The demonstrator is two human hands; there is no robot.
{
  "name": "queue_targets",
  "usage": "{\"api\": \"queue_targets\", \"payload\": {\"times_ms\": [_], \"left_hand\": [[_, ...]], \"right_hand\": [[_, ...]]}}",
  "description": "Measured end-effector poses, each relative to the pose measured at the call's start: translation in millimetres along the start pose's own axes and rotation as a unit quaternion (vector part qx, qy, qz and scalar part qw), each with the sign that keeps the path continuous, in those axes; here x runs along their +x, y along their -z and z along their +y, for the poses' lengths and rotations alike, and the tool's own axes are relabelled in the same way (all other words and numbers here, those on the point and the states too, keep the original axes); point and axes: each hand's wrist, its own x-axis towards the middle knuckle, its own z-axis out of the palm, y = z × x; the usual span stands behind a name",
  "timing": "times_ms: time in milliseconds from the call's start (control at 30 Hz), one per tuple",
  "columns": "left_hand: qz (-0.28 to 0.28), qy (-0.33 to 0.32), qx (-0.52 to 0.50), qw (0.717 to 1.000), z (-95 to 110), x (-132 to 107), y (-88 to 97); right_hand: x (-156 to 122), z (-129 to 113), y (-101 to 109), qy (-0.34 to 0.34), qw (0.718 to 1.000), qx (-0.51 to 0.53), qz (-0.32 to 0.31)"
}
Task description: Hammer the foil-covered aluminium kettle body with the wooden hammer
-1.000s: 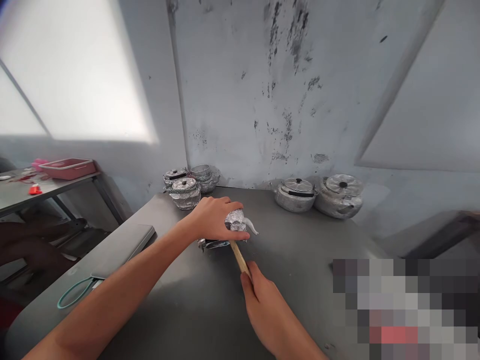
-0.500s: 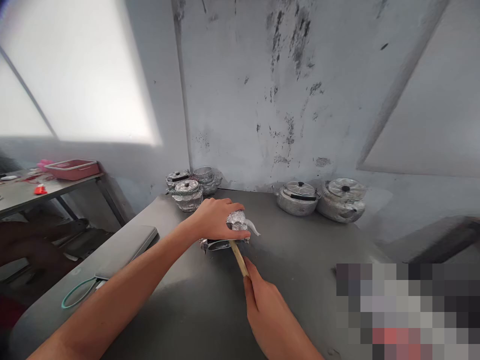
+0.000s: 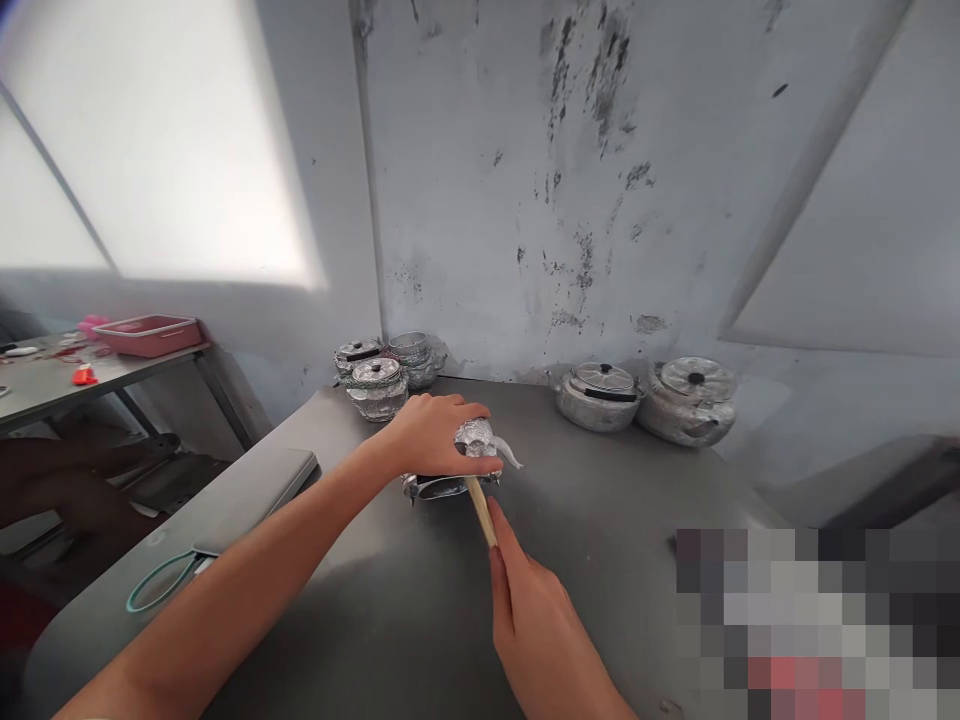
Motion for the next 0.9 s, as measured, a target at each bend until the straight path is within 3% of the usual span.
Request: {"api": "queue_targets", "payload": {"times_ms": [133, 333, 633, 900], "left_hand": [[-0.004, 0.008, -0.013, 1.0, -2.1, 0.2, 1.7], [-0.004, 0.009, -0.01, 1.0, 0.0, -0.4, 2.3], [-0.011, 0.001, -0.011, 1.0, 0.5, -0.1, 1.1], [-0.041, -0.008, -0.048, 0.998, -0.6, -2.0, 8.4]], "right_hand": [[-2.2, -3.4, 0.1, 0.0, 0.999, -0.009, -0.034], [-0.9, -5.0, 3.6, 0.024, 0.999, -0.024, -0.006], [2.9, 0.5, -1.1, 0.01, 0.999, -0.035, -0.023], [1.5, 0.8, -1.5, 0.015, 0.999, -0.033, 0.005]]}}
